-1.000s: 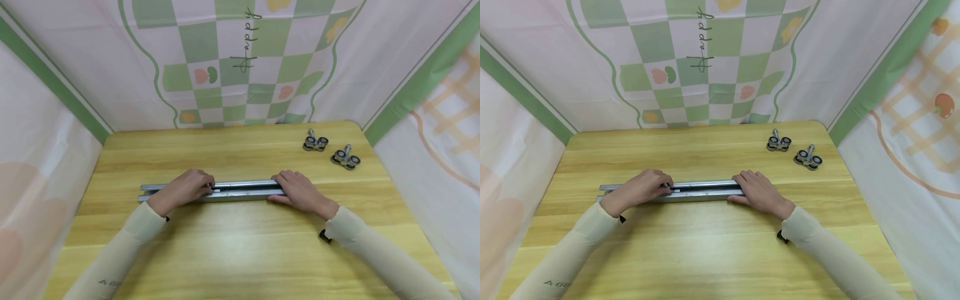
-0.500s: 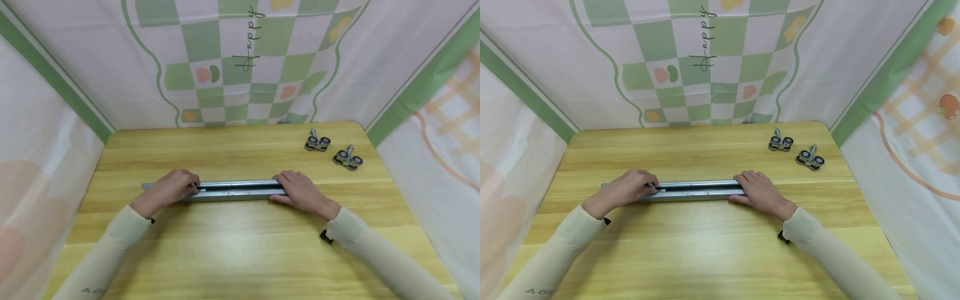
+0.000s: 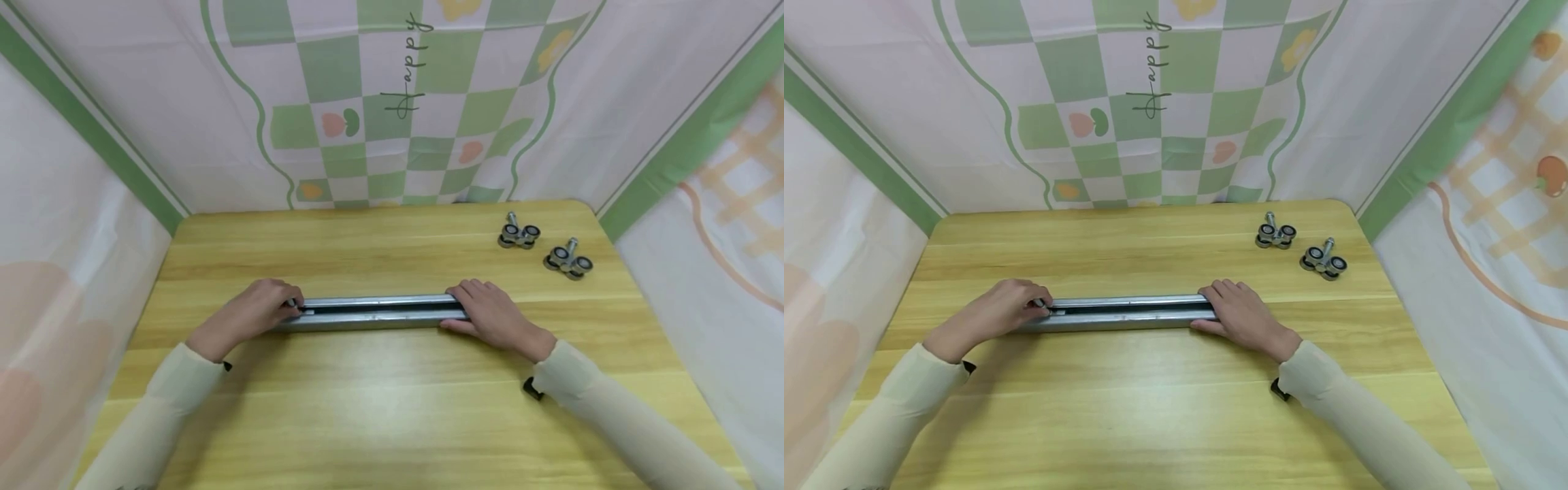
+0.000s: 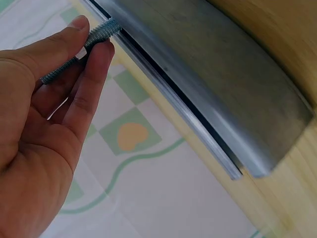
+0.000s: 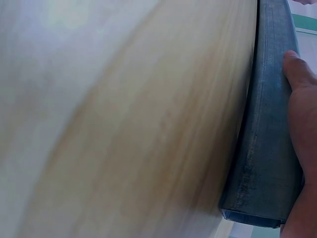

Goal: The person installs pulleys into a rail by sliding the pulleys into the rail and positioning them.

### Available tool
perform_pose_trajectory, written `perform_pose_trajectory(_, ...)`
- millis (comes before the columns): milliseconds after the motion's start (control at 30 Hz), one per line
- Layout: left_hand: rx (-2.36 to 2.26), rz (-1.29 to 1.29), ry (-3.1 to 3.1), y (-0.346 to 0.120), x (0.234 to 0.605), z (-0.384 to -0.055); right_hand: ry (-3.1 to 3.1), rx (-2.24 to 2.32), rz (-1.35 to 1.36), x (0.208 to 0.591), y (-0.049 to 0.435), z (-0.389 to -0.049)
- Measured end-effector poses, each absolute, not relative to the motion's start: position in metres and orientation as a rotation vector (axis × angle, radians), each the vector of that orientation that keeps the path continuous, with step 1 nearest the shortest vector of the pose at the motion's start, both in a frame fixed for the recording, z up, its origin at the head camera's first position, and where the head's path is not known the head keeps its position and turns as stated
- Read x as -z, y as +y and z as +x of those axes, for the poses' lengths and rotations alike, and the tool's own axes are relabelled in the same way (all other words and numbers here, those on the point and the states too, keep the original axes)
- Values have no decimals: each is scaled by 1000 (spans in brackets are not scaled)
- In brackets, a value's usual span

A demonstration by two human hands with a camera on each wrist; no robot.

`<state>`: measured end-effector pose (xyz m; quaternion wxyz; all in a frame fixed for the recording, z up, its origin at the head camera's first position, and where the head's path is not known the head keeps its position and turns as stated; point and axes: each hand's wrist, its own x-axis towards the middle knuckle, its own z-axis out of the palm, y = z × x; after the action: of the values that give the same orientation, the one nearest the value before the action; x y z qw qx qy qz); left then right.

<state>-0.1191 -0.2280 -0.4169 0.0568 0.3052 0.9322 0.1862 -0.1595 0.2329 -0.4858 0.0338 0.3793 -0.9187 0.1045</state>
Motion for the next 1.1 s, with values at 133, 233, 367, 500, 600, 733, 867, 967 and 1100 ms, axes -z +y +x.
perform_pose_trajectory(133, -583, 899, 2834, -236, 417, -116, -2825, -332, 1166, 486, 234, -160)
perform_pose_trajectory(233, -582, 866, 2835, -242, 416, -115, -2830, -328, 1163, 487, 234, -160)
perform_pose_trajectory(367, -579, 830, 2842, -250, 415, -114, -2835, -320, 1159, 488, 234, -160)
perform_pose_trajectory(500, -575, 811, 2853, -258, 415, -112, -2828, -326, 1159, 487, 234, -160)
perform_pose_trajectory(600, -562, 791, 2863, -263, 415, -111, -2833, -326, 1156, 487, 233, -159)
perform_pose_trajectory(733, -563, 775, 2876, -268, 414, -109, -2850, -320, 1144, 486, 233, -158)
perform_pose_trajectory(867, -584, 776, 2884, -272, 413, -109, -2846, -328, 1142, 487, 234, -159)
perform_pose_trajectory(967, -589, 772, 2892, -276, 413, -108, -2839, -337, 1147, 488, 234, -160)
perform_pose_trajectory(1100, -582, 765, 2904, -280, 413, -107, -2843, -334, 1151, 487, 233, -160)
